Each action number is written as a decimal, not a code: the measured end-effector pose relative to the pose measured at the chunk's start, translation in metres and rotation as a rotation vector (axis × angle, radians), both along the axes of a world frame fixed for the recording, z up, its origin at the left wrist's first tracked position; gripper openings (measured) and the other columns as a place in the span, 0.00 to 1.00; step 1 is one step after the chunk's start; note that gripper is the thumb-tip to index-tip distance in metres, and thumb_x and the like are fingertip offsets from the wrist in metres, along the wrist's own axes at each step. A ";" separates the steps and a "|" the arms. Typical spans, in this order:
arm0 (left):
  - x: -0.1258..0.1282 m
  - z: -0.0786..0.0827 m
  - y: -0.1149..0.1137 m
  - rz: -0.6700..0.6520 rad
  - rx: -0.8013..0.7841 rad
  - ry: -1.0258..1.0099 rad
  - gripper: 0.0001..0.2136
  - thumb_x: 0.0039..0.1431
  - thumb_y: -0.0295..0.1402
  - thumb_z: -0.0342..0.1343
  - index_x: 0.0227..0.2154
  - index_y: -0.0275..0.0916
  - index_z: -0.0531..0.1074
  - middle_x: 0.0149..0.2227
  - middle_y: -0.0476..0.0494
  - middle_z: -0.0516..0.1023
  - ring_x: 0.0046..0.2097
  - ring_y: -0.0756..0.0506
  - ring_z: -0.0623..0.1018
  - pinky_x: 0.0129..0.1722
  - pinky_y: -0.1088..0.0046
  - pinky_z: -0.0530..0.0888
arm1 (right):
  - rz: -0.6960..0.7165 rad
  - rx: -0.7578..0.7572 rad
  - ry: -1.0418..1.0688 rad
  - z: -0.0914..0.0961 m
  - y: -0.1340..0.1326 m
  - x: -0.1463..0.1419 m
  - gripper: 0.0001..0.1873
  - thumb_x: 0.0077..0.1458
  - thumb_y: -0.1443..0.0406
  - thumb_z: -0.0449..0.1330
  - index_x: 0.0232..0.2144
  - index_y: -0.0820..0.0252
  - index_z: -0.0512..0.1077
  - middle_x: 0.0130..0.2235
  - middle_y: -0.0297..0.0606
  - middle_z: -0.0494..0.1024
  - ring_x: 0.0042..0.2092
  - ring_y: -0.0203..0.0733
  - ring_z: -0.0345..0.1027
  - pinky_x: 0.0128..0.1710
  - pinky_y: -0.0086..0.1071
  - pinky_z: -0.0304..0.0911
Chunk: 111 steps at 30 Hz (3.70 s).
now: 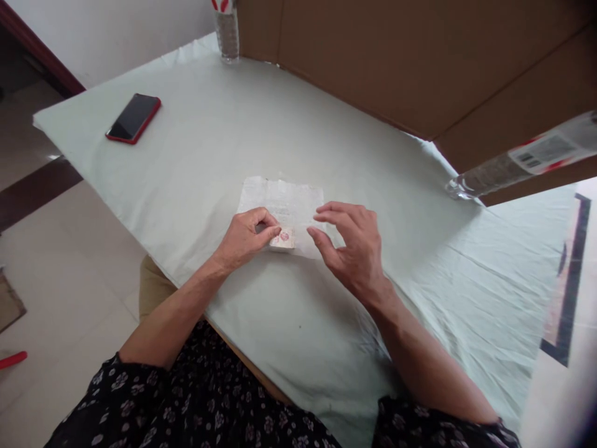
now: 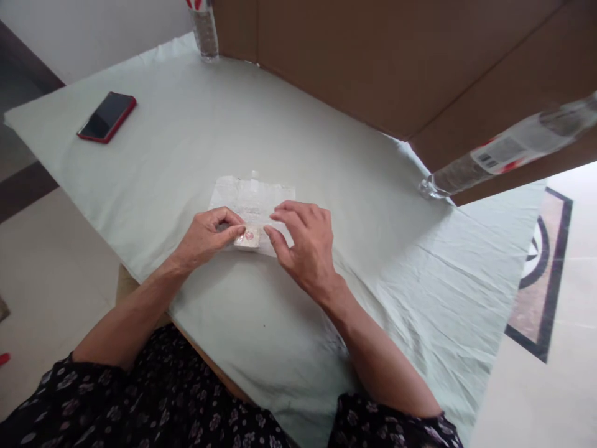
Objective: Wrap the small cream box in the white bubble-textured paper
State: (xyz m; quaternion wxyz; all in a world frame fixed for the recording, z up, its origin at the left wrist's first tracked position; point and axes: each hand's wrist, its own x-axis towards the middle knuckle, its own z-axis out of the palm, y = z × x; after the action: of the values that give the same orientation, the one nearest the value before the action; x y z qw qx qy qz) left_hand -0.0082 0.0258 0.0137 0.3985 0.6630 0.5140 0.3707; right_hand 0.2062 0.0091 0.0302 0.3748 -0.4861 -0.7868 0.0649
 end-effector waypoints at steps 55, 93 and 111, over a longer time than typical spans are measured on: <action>0.018 0.008 -0.011 0.370 -0.389 -0.317 0.16 0.46 0.37 0.58 0.39 0.37 0.72 0.24 0.53 0.71 0.24 0.51 0.70 0.23 0.76 0.66 | 0.203 -0.004 -0.467 -0.014 -0.014 -0.040 0.13 0.61 0.65 0.58 0.48 0.60 0.70 0.49 0.45 0.78 0.49 0.52 0.66 0.50 0.45 0.52; 0.018 0.014 -0.019 -0.081 0.282 0.670 0.07 0.64 0.27 0.56 0.37 0.37 0.79 0.43 0.38 0.80 0.47 0.40 0.75 0.47 0.64 0.75 | -0.261 -0.689 0.553 -0.030 -0.004 -0.007 0.52 0.48 0.57 0.67 0.70 0.63 0.51 0.34 0.39 0.79 0.30 0.45 0.72 0.25 0.36 0.68; 0.017 0.004 -0.015 -0.117 0.152 0.413 0.11 0.58 0.23 0.53 0.43 0.35 0.75 0.43 0.38 0.78 0.46 0.42 0.77 0.47 0.64 0.75 | -0.120 -0.786 0.624 0.004 -0.009 -0.042 0.45 0.56 0.57 0.60 0.70 0.67 0.51 0.45 0.46 0.82 0.30 0.39 0.74 0.24 0.31 0.68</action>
State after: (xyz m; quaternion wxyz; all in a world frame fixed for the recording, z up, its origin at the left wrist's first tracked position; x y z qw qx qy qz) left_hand 0.0091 0.0109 0.0181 0.2544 0.7817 0.5159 0.2410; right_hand 0.1641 0.0001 0.0342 0.3839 -0.5923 -0.5240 0.4767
